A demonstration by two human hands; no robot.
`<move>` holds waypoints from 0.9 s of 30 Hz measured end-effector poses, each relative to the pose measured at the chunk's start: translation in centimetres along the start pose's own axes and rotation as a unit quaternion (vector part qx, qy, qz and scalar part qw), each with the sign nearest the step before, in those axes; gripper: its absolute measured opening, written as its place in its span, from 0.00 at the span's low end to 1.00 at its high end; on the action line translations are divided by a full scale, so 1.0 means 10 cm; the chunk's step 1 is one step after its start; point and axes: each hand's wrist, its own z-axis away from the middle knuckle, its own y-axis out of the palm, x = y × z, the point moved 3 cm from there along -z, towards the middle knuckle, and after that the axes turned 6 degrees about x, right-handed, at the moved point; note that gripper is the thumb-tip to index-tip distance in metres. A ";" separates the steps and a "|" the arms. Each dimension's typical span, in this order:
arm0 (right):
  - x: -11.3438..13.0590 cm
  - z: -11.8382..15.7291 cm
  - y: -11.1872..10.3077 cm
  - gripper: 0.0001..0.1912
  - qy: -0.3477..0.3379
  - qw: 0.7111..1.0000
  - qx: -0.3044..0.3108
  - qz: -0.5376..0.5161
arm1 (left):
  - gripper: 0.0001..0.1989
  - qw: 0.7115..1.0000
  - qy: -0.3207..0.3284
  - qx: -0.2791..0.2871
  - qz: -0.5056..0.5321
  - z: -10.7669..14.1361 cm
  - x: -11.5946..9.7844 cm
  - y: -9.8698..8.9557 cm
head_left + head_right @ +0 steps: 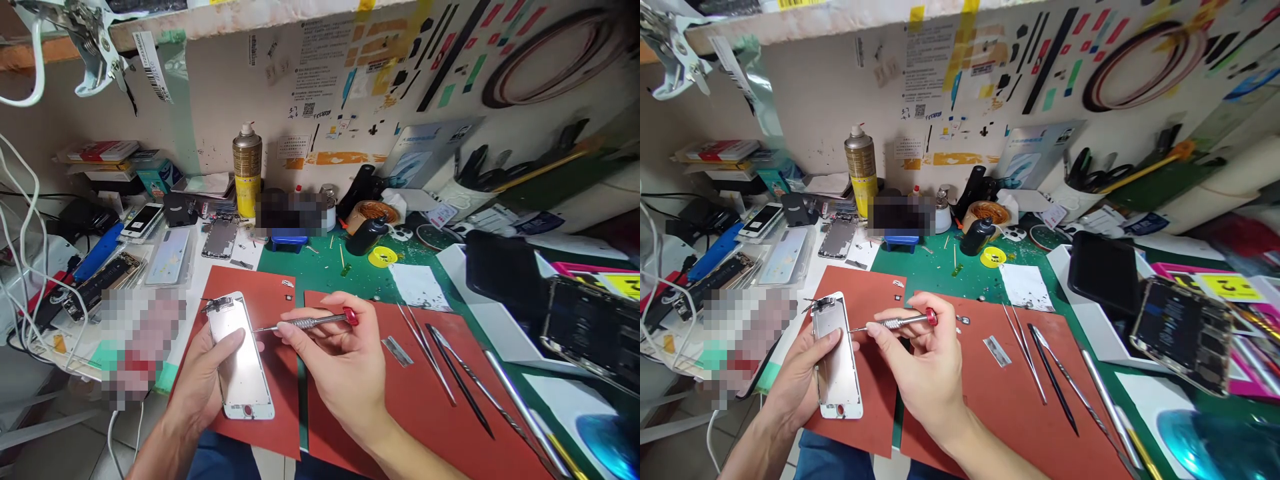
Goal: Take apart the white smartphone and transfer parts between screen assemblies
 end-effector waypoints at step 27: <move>-0.02 -0.14 -0.11 0.16 0.034 0.997 0.045 0.046 | 0.29 0.999 0.034 -0.027 -0.014 -0.01 -0.02 -0.02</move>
